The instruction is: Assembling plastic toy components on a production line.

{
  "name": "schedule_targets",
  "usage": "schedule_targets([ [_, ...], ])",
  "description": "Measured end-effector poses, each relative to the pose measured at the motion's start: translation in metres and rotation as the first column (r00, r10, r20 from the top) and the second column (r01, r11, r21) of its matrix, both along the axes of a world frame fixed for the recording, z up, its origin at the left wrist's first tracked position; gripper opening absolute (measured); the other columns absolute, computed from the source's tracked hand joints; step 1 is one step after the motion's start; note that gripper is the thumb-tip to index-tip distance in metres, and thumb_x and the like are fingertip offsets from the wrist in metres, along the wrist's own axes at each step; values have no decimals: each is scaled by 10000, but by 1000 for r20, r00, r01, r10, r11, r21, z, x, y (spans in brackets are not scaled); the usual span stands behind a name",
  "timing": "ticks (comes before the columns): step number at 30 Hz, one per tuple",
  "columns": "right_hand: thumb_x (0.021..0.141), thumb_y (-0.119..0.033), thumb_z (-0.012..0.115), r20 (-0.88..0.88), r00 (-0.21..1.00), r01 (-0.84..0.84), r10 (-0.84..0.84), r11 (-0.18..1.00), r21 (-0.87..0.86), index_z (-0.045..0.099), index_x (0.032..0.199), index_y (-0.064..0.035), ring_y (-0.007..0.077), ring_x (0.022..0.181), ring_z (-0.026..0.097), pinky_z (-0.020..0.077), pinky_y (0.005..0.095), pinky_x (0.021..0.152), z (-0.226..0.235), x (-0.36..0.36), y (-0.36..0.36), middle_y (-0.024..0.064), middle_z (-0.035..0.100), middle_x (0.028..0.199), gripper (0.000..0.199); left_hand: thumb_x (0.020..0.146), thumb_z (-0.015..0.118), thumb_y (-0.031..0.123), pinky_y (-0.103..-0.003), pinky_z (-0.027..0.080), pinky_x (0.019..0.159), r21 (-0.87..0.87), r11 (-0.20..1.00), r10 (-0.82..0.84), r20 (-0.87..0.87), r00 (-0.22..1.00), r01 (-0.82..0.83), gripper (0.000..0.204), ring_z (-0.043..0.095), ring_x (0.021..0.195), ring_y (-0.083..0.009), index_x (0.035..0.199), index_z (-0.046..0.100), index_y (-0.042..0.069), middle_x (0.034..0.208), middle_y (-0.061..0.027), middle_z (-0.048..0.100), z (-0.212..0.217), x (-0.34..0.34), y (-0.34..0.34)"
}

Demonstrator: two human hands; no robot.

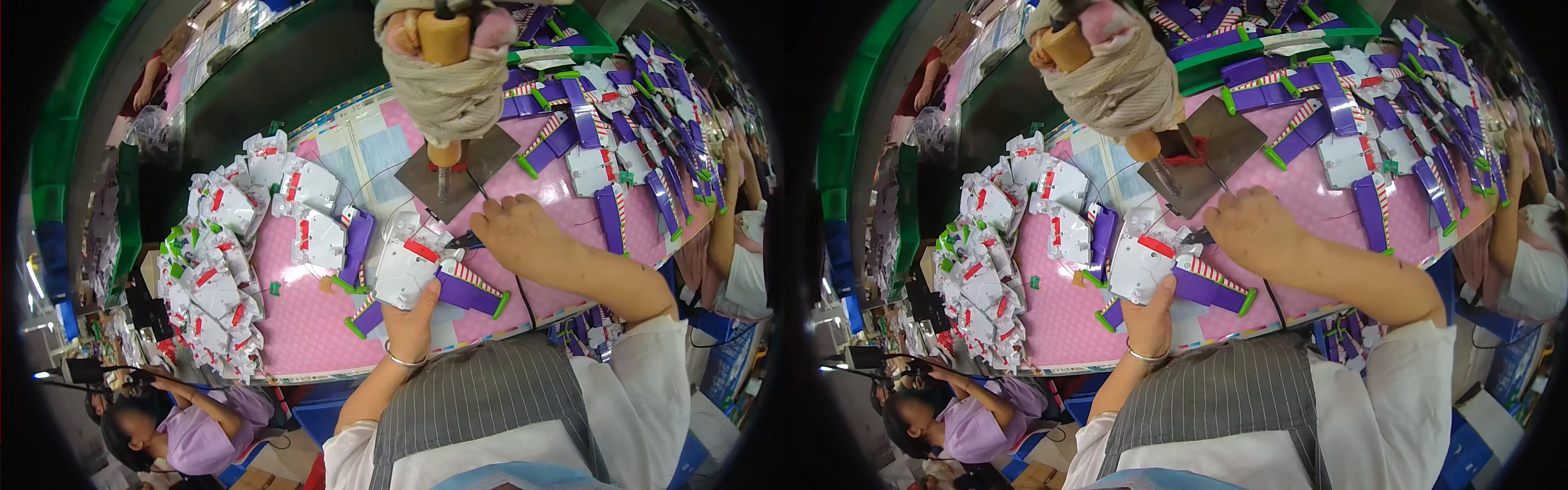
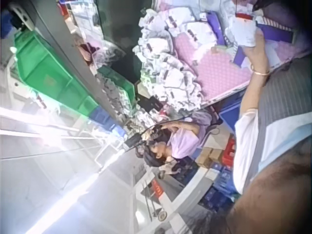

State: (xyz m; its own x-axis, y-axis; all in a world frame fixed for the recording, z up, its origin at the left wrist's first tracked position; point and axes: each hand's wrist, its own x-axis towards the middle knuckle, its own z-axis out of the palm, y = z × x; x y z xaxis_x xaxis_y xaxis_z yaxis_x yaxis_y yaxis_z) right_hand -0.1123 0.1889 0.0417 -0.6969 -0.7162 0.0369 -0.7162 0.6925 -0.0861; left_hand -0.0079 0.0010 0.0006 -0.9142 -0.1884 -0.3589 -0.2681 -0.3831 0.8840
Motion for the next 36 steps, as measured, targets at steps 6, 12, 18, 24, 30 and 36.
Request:
schedule_targets([
  [6,684,-158,593,-30,999,-27,25,998,-51,572,714,-77,243,619,617,458,362,543,-22,-26,0,95,579,656,89,825,647,29,-294,475,818,74,996,-59,22,998,57,389,587,958,-160,1184,498,26,1075,-53,598,9,-32,-6],
  [12,692,-132,610,183,977,123,-106,989,-81,612,798,-63,290,681,642,490,403,587,-26,-39,7,132,628,712,126,861,592,15,-348,516,845,342,937,-93,42,995,73,347,599,996,-192,1190,491,54,1095,-73,601,15,-52,0],
  [18,716,-162,654,412,896,191,-163,981,-27,613,875,-45,330,746,647,501,426,636,-16,-49,10,162,645,783,201,867,586,16,-349,514,856,306,949,-81,1,997,77,342,595,1007,-202,1193,487,51,1119,-73,588,18,-60,4],
  [24,734,-198,666,439,885,188,-155,982,-31,615,886,-38,339,743,643,502,432,649,-16,-51,10,170,644,775,227,864,595,16,-340,499,861,212,977,-31,-10,999,32,351,581,1018,-191,1195,485,52,1130,-72,577,17,-60,11],
  [30,738,-183,657,439,883,198,-167,980,-25,616,888,-31,341,740,642,503,432,652,-16,-51,10,176,641,761,218,863,605,29,-326,491,854,177,983,-39,-19,999,42,354,577,1007,-183,1195,484,51,1125,-67,574,20,-59,16],
  [36,734,-167,647,392,910,173,-139,983,-54,613,906,-24,339,728,642,505,430,648,-23,-50,13,178,640,758,227,865,602,26,-324,488,851,135,990,-21,-56,998,28,337,576,1001,-181,1182,490,38,1118,-75,576,25,-59,23],
])
